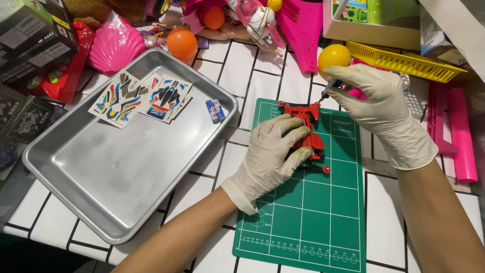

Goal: The person uses a screwdriver to tighten screws on a red toy car chassis placed on a green cutting mat. They then place the car into a cardboard box, add sticker sheets, and close the box. Finally, they pick up a second toy car box and place it on the mat.

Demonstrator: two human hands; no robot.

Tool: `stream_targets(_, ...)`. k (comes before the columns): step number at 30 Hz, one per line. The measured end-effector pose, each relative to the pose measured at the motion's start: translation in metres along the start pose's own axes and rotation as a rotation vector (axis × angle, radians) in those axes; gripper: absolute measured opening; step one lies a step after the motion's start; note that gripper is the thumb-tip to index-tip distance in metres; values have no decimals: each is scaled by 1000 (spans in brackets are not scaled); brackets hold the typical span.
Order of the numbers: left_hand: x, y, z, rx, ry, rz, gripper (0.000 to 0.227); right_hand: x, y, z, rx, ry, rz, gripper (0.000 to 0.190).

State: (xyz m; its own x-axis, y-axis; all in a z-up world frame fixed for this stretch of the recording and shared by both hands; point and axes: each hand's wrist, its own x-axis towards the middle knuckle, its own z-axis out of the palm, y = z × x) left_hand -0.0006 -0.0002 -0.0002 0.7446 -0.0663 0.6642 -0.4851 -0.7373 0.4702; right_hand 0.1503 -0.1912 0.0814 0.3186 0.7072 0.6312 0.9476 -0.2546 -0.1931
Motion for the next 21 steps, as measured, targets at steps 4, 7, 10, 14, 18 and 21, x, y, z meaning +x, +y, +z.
stream_targets(4,0,0,0,-3,5,6,42,5,-8,-2,47,-34,49,29)
stream_targets(7,0,0,0,3,7,2,43,4,-8,-1,90,-34,78,32)
stream_targets(10,0,0,0,1,2,1,43,3,-5,-1,42,-21,26,33)
stream_targets(14,1,1,-1,3,10,10,42,4,-7,-1,97,-41,64,32)
stream_targets(18,-1,1,0,9,20,12,42,2,-3,-2,52,-16,25,40)
stream_targets(21,0,1,-1,3,25,18,43,1,-1,-1,79,-60,62,36)
